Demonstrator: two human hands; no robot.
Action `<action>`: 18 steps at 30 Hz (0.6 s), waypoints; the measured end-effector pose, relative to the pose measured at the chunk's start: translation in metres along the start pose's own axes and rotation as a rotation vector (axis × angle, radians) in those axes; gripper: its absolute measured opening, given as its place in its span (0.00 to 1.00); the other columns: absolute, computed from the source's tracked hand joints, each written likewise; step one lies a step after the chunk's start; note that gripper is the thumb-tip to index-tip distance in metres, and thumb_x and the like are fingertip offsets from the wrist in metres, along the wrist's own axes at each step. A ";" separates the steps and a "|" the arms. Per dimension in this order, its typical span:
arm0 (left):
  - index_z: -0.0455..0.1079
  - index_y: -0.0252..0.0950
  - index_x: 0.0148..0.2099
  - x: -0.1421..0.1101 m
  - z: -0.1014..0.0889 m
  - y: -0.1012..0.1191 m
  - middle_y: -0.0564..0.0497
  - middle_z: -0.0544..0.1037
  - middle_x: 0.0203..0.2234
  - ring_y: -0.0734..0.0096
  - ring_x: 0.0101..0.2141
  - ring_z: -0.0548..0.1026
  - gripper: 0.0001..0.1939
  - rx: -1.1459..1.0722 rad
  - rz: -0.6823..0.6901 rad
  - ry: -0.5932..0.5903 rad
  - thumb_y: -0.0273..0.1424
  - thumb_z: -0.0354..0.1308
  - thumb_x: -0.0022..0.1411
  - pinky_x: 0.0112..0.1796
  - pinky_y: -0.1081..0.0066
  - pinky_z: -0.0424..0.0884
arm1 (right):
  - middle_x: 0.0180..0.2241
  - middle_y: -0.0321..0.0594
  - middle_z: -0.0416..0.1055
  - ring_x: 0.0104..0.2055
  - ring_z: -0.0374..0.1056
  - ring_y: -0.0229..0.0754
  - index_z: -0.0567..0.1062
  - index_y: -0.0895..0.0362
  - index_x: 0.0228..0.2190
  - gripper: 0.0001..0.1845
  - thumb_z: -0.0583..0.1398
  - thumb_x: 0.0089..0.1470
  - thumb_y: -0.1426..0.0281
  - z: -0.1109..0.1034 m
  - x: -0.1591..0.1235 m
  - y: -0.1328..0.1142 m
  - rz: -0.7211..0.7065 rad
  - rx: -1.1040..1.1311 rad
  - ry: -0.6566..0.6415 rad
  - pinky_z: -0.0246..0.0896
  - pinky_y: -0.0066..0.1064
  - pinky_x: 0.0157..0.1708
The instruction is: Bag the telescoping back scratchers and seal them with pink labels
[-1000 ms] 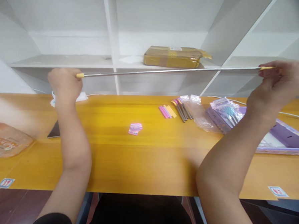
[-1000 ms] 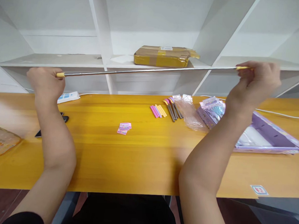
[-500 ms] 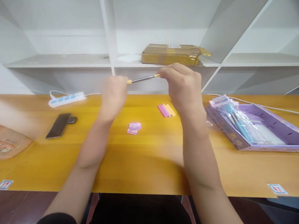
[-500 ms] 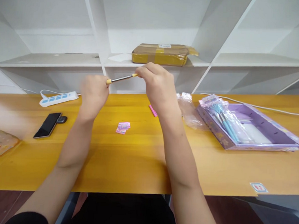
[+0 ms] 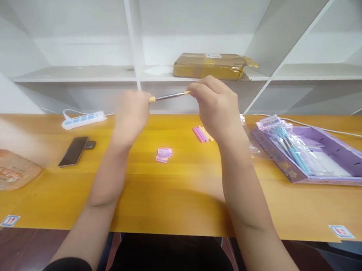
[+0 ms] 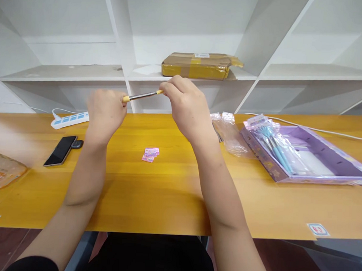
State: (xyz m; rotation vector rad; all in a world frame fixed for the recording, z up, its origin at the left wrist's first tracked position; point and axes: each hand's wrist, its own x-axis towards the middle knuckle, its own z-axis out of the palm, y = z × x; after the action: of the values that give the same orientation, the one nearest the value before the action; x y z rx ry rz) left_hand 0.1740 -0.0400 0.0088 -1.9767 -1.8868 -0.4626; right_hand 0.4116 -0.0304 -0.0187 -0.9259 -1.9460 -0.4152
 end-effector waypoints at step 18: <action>0.81 0.36 0.41 0.004 0.017 -0.011 0.42 0.79 0.33 0.52 0.41 0.77 0.15 -0.103 -0.005 -0.025 0.22 0.53 0.71 0.45 0.61 0.66 | 0.47 0.47 0.78 0.49 0.76 0.52 0.77 0.48 0.50 0.12 0.53 0.79 0.65 0.007 -0.003 0.005 -0.023 0.049 -0.059 0.72 0.45 0.52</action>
State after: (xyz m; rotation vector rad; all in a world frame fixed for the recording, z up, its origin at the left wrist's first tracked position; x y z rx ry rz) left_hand 0.1632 -0.0277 -0.0032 -2.0526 -1.9193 -0.5492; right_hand 0.4125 -0.0239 -0.0252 -0.8936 -2.0137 -0.3551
